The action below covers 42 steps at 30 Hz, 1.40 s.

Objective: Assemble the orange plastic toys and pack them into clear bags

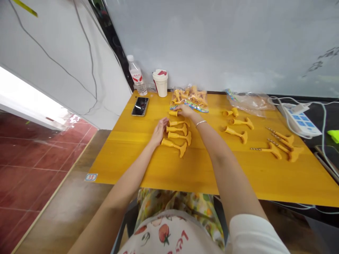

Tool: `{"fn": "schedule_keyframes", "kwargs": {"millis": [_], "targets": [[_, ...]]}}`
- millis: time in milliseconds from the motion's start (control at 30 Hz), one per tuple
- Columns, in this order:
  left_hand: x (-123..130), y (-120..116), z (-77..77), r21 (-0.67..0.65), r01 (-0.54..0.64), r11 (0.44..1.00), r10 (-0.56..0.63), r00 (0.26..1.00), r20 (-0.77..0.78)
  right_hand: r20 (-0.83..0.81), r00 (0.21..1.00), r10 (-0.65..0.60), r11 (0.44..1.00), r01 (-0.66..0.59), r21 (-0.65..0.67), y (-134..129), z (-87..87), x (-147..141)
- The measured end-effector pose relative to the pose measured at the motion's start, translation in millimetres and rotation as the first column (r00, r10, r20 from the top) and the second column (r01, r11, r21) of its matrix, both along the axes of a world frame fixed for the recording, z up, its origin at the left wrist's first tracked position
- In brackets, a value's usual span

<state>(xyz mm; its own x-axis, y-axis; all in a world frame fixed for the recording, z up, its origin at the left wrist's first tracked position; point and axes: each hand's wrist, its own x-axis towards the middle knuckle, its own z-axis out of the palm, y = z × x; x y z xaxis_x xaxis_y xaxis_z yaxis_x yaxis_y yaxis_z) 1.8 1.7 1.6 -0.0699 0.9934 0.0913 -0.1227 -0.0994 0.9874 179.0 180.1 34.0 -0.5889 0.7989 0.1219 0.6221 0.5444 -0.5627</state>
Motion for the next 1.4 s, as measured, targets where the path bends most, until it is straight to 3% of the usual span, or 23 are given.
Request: {"fn": "schedule_keyframes", "kwargs": {"millis": [133, 233, 400, 500, 600, 733, 833, 933, 1033, 1200, 1300, 1400], "targets": [[-0.5, 0.6, 0.2, -0.01, -0.013, 1.0, 0.013, 1.0, 0.006, -0.055, 0.998, 0.033, 0.999, -0.031, 0.033, -7.5, 5.0, 14.2], [-0.9, 1.2, -0.7, -0.005, -0.016, 1.0, 0.016, 1.0, 0.012, -0.112, 0.994, -0.009, 0.992, 0.023, 0.124, -22.0, 8.2, 32.1], [1.0, -3.0, 2.8, 0.01, -0.042, 0.999, 0.042, 0.999, 0.03, -0.095, 0.99, -0.101, 0.961, 0.122, 0.247, -57.9, 9.9, 88.6], [2.6, -5.0, 6.5, -0.01, -0.046, 0.999, 0.046, 0.998, 0.047, -0.024, 0.957, -0.29, 0.898, 0.28, 0.338, -80.2, 15.3, 148.3], [4.3, -6.5, 9.5, -0.02, -0.048, 0.999, 0.049, 0.998, 0.047, 0.031, 0.848, -0.529, 0.789, 0.477, 0.388, -101.8, 19.7, 212.3], [5.9, -7.1, 10.2, -0.014, -0.075, 0.997, 0.076, 0.996, 0.049, 0.158, 0.719, -0.676, 0.724, 0.61, 0.322, -125.4, 6.5, 261.7], [6.1, -6.8, 9.3, -0.006, -0.095, 0.995, 0.095, 0.995, 0.044, 0.181, 0.695, -0.696, 0.712, 0.633, 0.305, -137.2, -12.0, 258.1], [5.8, -6.6, 8.8, -0.005, -0.108, 0.994, 0.108, 0.994, 0.032, 0.154, 0.717, -0.68, 0.716, 0.604, 0.349, -139.9, -24.8, 228.9], [5.2, -6.7, 8.1, -0.01, -0.118, 0.993, 0.118, 0.993, 0.029, 0.119, 0.736, -0.666, 0.721, 0.596, 0.353, -133.6, -28.7, 187.3], [4.3, -7.8, 5.9, 0.011, -0.13, 0.991, 0.13, 0.991, 0.021, 0.082, 0.698, -0.711, 0.686, 0.663, 0.3, -122.0, -24.6, 126.5], [5.0, -7.7, 5.8, 0.011, -0.145, 0.989, 0.145, 0.989, 0.024, 0.093, 0.697, -0.711, 0.69, 0.667, 0.28, -117.5, -14.9, 120.8], [5.8, -6.9, 6.8, 0.002, -0.142, 0.99, 0.142, 0.989, 0.032, 0.067, 0.67, -0.74, 0.653, 0.691, 0.31, -103.5, 2.5, 149.0]]}}
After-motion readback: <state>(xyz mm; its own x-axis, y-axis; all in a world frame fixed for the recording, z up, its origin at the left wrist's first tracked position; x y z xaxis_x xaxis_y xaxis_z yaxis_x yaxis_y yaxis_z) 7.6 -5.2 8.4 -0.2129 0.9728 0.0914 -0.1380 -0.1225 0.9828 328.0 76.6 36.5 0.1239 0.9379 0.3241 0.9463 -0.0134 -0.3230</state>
